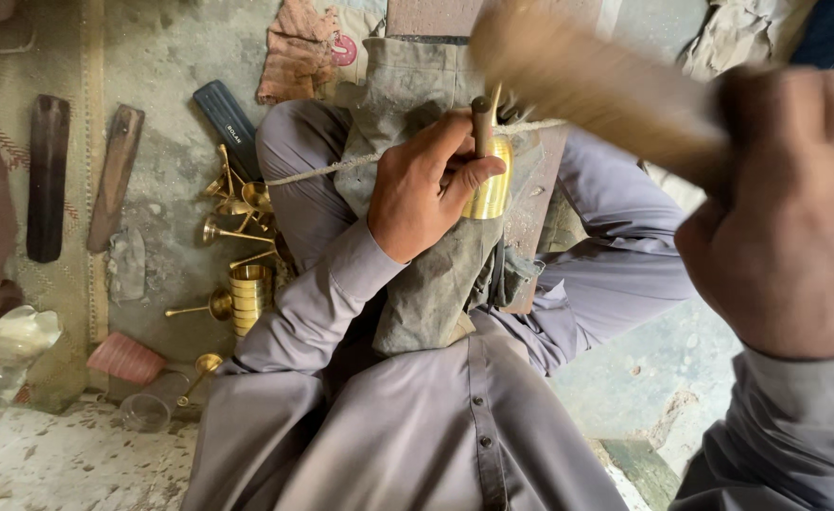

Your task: The person sits on the floor and uses a hammer to strike a brass candlestick holder that is resting on a cushion. The person repeatedly hammers the body of the candlestick to shape or smooth the metal.

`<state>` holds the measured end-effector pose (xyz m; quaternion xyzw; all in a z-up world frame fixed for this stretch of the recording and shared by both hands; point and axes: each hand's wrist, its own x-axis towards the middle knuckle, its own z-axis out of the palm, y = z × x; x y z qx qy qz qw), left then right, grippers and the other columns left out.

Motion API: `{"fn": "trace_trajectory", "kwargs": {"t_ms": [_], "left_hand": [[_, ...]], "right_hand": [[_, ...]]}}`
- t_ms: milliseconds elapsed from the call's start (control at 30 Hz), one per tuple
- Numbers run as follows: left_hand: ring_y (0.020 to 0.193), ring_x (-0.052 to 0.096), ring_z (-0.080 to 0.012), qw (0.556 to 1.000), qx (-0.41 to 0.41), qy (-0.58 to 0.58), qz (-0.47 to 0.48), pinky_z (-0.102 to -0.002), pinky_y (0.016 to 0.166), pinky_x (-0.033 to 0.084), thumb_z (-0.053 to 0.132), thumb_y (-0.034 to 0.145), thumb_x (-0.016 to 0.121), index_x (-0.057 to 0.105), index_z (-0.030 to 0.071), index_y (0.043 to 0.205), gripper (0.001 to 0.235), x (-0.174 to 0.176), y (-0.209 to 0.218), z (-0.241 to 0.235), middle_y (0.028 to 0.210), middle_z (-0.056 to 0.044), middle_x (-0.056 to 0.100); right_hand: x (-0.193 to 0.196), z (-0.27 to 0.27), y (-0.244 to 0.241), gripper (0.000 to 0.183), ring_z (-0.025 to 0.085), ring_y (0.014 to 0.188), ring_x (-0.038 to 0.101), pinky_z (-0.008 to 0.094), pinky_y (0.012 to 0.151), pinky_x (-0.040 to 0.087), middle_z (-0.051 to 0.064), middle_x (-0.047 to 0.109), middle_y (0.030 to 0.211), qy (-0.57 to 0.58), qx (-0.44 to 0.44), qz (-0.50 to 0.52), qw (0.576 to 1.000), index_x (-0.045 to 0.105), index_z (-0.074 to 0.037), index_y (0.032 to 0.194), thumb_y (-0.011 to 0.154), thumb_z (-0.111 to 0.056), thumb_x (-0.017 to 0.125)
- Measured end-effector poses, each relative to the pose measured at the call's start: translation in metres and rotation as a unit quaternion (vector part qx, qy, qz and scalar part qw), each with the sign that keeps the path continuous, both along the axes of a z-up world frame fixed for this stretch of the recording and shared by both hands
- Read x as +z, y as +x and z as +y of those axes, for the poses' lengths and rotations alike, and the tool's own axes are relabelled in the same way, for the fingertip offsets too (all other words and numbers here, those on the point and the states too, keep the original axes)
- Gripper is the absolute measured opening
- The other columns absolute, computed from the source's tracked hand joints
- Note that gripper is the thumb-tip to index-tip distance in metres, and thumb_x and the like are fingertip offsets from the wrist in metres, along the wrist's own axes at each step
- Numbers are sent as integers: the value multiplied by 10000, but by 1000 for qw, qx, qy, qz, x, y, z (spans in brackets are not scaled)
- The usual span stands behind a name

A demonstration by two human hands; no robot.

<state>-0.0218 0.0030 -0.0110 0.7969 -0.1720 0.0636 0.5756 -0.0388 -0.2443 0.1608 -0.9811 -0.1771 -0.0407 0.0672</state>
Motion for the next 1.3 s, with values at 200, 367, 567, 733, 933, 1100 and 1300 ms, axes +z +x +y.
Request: {"fn": "trace_trajectory", "kwargs": {"t_ms": [200, 367, 567, 733, 933, 1100, 1300], "left_hand": [[788, 748, -176, 1000, 1, 3, 15, -304, 651, 596, 316, 1023, 741, 609, 53, 1132, 313, -3, -9, -1, 935, -71, 708], [844, 734, -176, 999, 17, -39, -10, -292, 699, 608, 217, 1030, 733, 595, 53, 1139, 240, -13, -15, 4, 988, -88, 692], [880, 741, -117, 970, 98, -166, 145, -238, 742, 612, 138, 1017, 764, 549, 11, 1207, 314, -21, -25, 23, 1022, -64, 747], [886, 756, -118, 971, 115, -149, 150, -234, 745, 620, 158, 996, 766, 546, -11, 1247, 374, -16, -32, 20, 1012, -79, 744], [879, 752, -83, 975, 67, -182, 107, -208, 713, 618, 205, 1039, 728, 530, 6, 1170, 310, -9, -35, -3, 1007, -51, 736], [863, 753, -113, 989, 65, -126, 31, -219, 698, 640, 177, 1031, 730, 583, 20, 1089, 223, -11, -34, -15, 983, -65, 699], [808, 748, -165, 995, 80, -59, 29, -248, 672, 617, 217, 1031, 731, 599, -11, 1121, 278, -23, -39, -14, 965, -78, 695]], "right_hand": [[15, 16, 5, 482, 331, 964, 624, 403, 867, 550, 228, 581, 1161, -38, 7, 7, 999, 577, 51, 1353, 895, 165, 673], [-3, -4, -9, 377, 265, 878, 591, 357, 800, 501, 152, 576, 1067, -127, 29, -40, 991, 612, -50, 1297, 937, 54, 662], [-92, -35, -26, 194, 147, 851, 616, 347, 806, 479, -2, 657, 983, -265, 175, -261, 911, 665, -221, 1275, 1087, -253, 635], [-102, -72, -22, 156, 159, 867, 580, 364, 843, 478, 2, 634, 1002, -311, 41, -282, 907, 640, -156, 1181, 1055, -246, 621], [-74, -82, -53, 537, 298, 970, 583, 387, 869, 447, 120, 562, 1098, -143, -63, -95, 983, 609, -73, 1313, 795, 56, 565], [-63, -80, -48, 561, 280, 1005, 586, 368, 887, 472, 126, 553, 1156, -63, -28, -96, 993, 576, -52, 1362, 818, 78, 536], [-36, -42, -16, 534, 257, 970, 605, 354, 878, 479, 136, 624, 1152, -85, 64, -139, 984, 601, -8, 1374, 847, 80, 608]]}}
